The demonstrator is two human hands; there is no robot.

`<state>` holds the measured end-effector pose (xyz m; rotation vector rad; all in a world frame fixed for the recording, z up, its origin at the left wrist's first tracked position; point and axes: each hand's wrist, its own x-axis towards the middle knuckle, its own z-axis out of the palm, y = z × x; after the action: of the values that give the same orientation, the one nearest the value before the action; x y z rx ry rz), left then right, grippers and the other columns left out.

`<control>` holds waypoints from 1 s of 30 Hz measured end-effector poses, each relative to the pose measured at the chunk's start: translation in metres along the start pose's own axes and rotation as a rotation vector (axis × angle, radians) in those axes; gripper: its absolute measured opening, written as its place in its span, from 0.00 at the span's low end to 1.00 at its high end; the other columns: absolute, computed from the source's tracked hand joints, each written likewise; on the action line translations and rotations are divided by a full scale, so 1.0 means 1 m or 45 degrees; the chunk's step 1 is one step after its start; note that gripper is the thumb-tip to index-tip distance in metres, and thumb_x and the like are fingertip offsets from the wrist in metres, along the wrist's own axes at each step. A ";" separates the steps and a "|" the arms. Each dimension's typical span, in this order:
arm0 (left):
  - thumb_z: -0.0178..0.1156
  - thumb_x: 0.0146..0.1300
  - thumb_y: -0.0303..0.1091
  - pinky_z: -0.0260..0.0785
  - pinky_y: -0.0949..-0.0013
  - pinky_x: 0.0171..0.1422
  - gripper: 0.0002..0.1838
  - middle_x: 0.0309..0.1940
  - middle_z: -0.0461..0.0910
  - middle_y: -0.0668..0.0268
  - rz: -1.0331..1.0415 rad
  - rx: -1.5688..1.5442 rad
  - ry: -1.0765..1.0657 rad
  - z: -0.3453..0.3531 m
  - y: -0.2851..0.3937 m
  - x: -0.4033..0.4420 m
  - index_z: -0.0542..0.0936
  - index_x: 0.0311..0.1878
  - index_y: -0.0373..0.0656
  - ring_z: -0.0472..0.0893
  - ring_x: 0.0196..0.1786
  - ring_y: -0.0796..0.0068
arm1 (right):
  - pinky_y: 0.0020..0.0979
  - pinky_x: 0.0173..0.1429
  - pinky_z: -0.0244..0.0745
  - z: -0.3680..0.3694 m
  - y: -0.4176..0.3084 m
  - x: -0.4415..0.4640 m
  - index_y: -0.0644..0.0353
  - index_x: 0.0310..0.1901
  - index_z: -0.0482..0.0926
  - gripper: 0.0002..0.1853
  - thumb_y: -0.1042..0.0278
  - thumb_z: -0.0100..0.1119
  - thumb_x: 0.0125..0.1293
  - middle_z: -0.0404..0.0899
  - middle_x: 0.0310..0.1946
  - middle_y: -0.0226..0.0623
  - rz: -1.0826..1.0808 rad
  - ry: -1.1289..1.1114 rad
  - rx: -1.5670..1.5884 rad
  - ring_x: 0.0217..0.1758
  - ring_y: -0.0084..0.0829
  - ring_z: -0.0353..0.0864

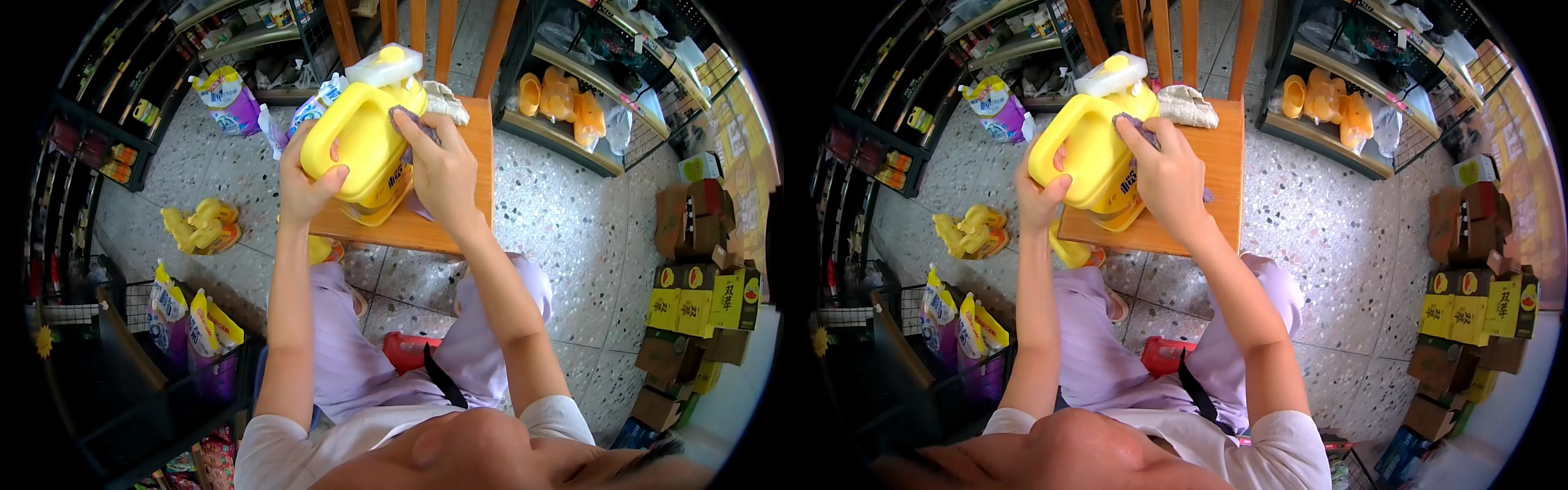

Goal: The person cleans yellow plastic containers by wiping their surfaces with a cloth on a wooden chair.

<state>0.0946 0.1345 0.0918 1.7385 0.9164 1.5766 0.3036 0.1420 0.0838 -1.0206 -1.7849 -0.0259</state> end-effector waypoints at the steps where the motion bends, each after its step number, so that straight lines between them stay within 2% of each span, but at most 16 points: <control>1: 0.71 0.50 0.40 0.65 0.71 0.48 0.16 0.37 0.73 0.68 0.009 0.001 0.003 0.001 0.000 0.001 0.77 0.35 0.41 0.73 0.42 0.75 | 0.37 0.41 0.80 0.003 0.000 -0.002 0.51 0.58 0.83 0.26 0.82 0.61 0.56 0.78 0.44 0.37 0.016 0.025 0.018 0.43 0.39 0.83; 6: 0.71 0.50 0.39 0.65 0.71 0.48 0.16 0.37 0.73 0.68 0.063 0.028 -0.001 0.000 -0.003 0.002 0.77 0.35 0.40 0.73 0.41 0.75 | 0.36 0.44 0.81 0.018 -0.006 -0.025 0.58 0.62 0.80 0.25 0.83 0.58 0.61 0.77 0.45 0.42 0.129 0.073 0.136 0.43 0.41 0.83; 12: 0.71 0.49 0.37 0.65 0.71 0.48 0.15 0.37 0.73 0.68 0.050 0.001 0.022 0.000 -0.008 0.000 0.77 0.35 0.40 0.73 0.41 0.76 | 0.33 0.43 0.80 0.029 -0.017 -0.055 0.64 0.63 0.78 0.24 0.84 0.58 0.65 0.78 0.44 0.41 0.166 0.147 0.408 0.41 0.37 0.82; 15: 0.71 0.49 0.37 0.65 0.71 0.48 0.15 0.38 0.73 0.69 0.037 -0.025 0.045 0.000 -0.010 -0.001 0.77 0.36 0.41 0.73 0.42 0.77 | 0.34 0.41 0.81 0.024 -0.034 -0.063 0.63 0.62 0.79 0.23 0.84 0.59 0.64 0.79 0.43 0.40 0.098 0.105 0.421 0.38 0.35 0.82; 19: 0.71 0.49 0.37 0.65 0.72 0.50 0.15 0.38 0.73 0.69 -0.031 -0.065 0.075 0.002 -0.006 -0.005 0.77 0.37 0.42 0.73 0.43 0.77 | 0.30 0.35 0.78 0.034 -0.041 -0.076 0.60 0.61 0.81 0.25 0.80 0.61 0.59 0.80 0.43 0.36 -0.038 0.148 0.339 0.36 0.32 0.81; 20: 0.71 0.49 0.36 0.65 0.72 0.50 0.16 0.38 0.72 0.69 -0.048 -0.078 0.086 0.003 -0.005 -0.004 0.77 0.37 0.42 0.73 0.43 0.78 | 0.28 0.32 0.75 0.034 -0.042 -0.075 0.58 0.62 0.80 0.29 0.75 0.62 0.55 0.79 0.43 0.33 -0.092 0.160 0.288 0.33 0.30 0.78; 23: 0.70 0.49 0.35 0.65 0.71 0.53 0.15 0.39 0.73 0.68 -0.040 -0.086 0.108 0.005 -0.004 -0.004 0.76 0.36 0.42 0.73 0.44 0.76 | 0.30 0.33 0.78 0.023 -0.047 -0.077 0.58 0.59 0.83 0.27 0.80 0.63 0.53 0.79 0.43 0.35 -0.103 0.020 0.211 0.32 0.31 0.78; 26: 0.70 0.48 0.35 0.65 0.69 0.55 0.15 0.39 0.73 0.68 0.009 -0.060 0.085 0.002 -0.009 -0.003 0.75 0.36 0.42 0.73 0.46 0.75 | 0.28 0.30 0.72 0.028 -0.042 -0.078 0.57 0.64 0.78 0.30 0.70 0.63 0.54 0.75 0.41 0.30 -0.182 0.100 0.167 0.30 0.29 0.72; 29: 0.69 0.49 0.37 0.59 0.53 0.75 0.16 0.45 0.74 0.63 -0.056 -0.043 0.051 -0.005 -0.011 -0.006 0.74 0.36 0.44 0.74 0.60 0.62 | 0.29 0.30 0.72 0.026 -0.040 -0.080 0.57 0.63 0.79 0.30 0.70 0.62 0.55 0.75 0.42 0.31 -0.185 0.071 0.192 0.31 0.29 0.73; 30: 0.69 0.49 0.37 0.59 0.53 0.75 0.16 0.45 0.74 0.63 -0.051 -0.038 0.055 -0.004 -0.011 -0.007 0.74 0.36 0.44 0.74 0.60 0.62 | 0.29 0.30 0.72 0.027 -0.037 -0.082 0.57 0.63 0.78 0.30 0.70 0.61 0.55 0.76 0.42 0.31 -0.200 0.084 0.193 0.31 0.29 0.73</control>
<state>0.0891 0.1354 0.0792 1.6613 0.9385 1.5993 0.2673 0.0799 0.0236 -0.7623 -1.7747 -0.0208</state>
